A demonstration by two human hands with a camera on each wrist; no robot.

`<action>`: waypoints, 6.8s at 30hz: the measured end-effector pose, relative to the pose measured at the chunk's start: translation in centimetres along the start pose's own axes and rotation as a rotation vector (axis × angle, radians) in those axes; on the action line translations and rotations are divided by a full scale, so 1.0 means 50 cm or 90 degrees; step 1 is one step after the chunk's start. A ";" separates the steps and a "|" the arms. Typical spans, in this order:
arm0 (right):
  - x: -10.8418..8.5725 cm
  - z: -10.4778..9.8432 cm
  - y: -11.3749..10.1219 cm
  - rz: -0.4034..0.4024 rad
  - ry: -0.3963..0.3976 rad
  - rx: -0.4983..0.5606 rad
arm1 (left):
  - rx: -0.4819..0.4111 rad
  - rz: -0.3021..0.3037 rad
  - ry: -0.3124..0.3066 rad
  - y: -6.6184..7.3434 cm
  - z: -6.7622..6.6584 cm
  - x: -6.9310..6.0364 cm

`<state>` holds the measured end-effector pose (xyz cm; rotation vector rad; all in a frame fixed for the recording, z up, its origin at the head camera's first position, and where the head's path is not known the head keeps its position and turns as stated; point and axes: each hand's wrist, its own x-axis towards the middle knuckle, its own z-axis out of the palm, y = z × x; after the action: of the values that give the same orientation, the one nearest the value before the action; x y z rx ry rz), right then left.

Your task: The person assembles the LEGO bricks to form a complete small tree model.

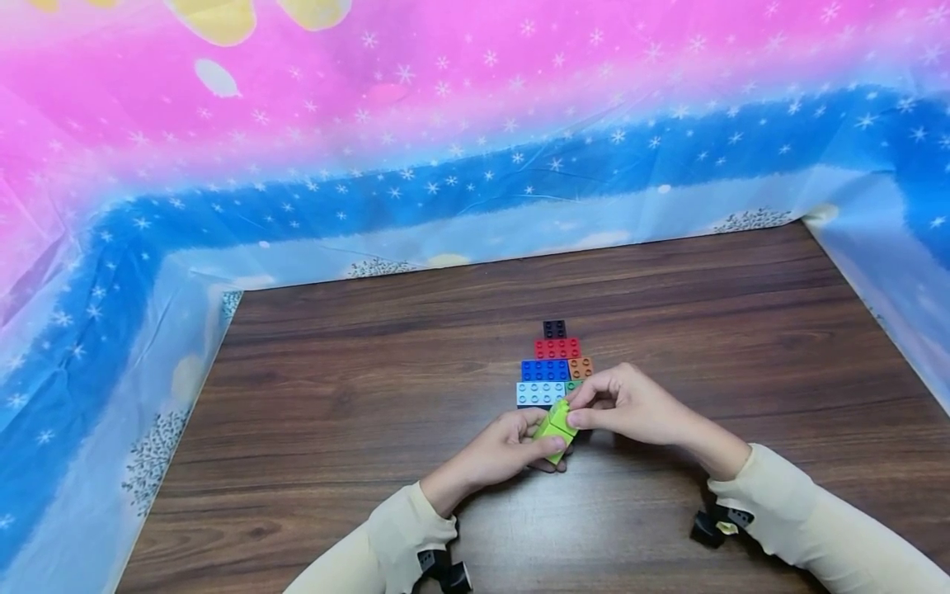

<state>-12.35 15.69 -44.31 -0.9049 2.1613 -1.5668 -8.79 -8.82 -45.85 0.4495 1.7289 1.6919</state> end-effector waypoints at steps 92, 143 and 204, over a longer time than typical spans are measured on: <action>0.080 0.023 -0.048 -0.081 -0.069 -0.557 | 0.030 0.006 -0.061 0.006 0.005 -0.007; 0.062 -0.059 -0.023 0.133 -0.099 0.197 | -0.001 -0.008 0.051 0.007 -0.008 -0.007; 0.060 0.000 -0.025 0.036 0.022 0.086 | -0.055 -0.026 0.095 -0.005 -0.013 0.000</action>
<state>-14.21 13.47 -42.82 -0.7740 2.0574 -1.6891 -9.19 -9.33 -46.15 0.2532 1.7485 1.8026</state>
